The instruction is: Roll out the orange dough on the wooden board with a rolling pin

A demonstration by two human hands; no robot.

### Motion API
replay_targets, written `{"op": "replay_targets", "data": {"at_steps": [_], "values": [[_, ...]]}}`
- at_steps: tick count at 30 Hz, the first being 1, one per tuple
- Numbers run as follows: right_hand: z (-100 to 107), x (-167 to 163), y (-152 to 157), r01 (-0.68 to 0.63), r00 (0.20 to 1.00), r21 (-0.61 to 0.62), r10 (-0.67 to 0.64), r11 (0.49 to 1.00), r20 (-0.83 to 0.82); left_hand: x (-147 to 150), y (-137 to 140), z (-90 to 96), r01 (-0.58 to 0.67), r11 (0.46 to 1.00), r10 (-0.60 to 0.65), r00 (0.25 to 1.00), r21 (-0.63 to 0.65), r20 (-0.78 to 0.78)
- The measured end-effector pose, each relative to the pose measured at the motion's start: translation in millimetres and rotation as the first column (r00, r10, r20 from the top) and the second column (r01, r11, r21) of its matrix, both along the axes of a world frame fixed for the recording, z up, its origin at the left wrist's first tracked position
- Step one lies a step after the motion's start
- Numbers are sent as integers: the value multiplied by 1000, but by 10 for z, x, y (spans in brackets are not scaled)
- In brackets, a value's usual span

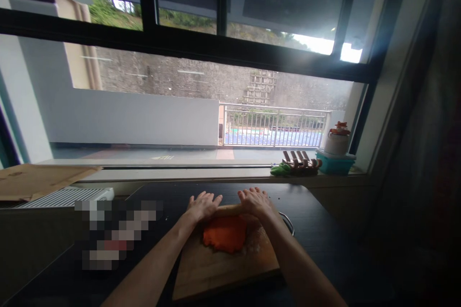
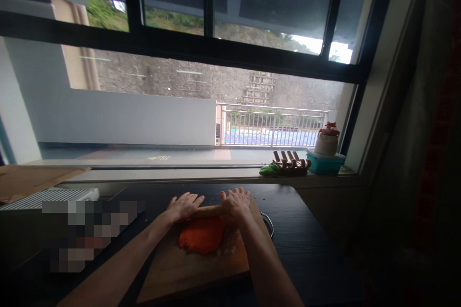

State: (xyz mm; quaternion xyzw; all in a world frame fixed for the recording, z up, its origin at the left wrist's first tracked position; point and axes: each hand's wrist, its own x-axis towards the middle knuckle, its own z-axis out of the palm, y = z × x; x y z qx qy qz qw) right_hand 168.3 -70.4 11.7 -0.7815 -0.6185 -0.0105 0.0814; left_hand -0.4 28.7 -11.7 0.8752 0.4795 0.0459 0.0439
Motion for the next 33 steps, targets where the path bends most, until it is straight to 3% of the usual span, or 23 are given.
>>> {"op": "replay_targets", "data": {"at_steps": [7, 10, 13, 19, 23, 33], "values": [[-355, -151, -568, -32, 999, 130, 36, 991, -31, -302, -564, -96, 71, 988, -78, 996, 134, 48], [-387, -187, -676, -56, 997, 132, 64, 990, -53, -365, -666, -114, 87, 984, -96, 994, 158, 48], [-282, -168, -543, -26, 999, 92, 29, 995, -33, -285, -537, -87, 74, 983, -83, 995, 168, 48], [-14, -22, -41, 27, 999, 1, -27, 1000, -38, 26, -7, -19, -17, 996, 13, 999, 86, 46], [15, -4, 9, 20, 999, -8, -20, 1000, -34, 46, 65, -32, -28, 999, 26, 998, 44, 50], [-544, -225, -746, -41, 998, 179, 48, 983, -36, -479, -789, -152, 133, 973, -154, 983, 188, 102]]}}
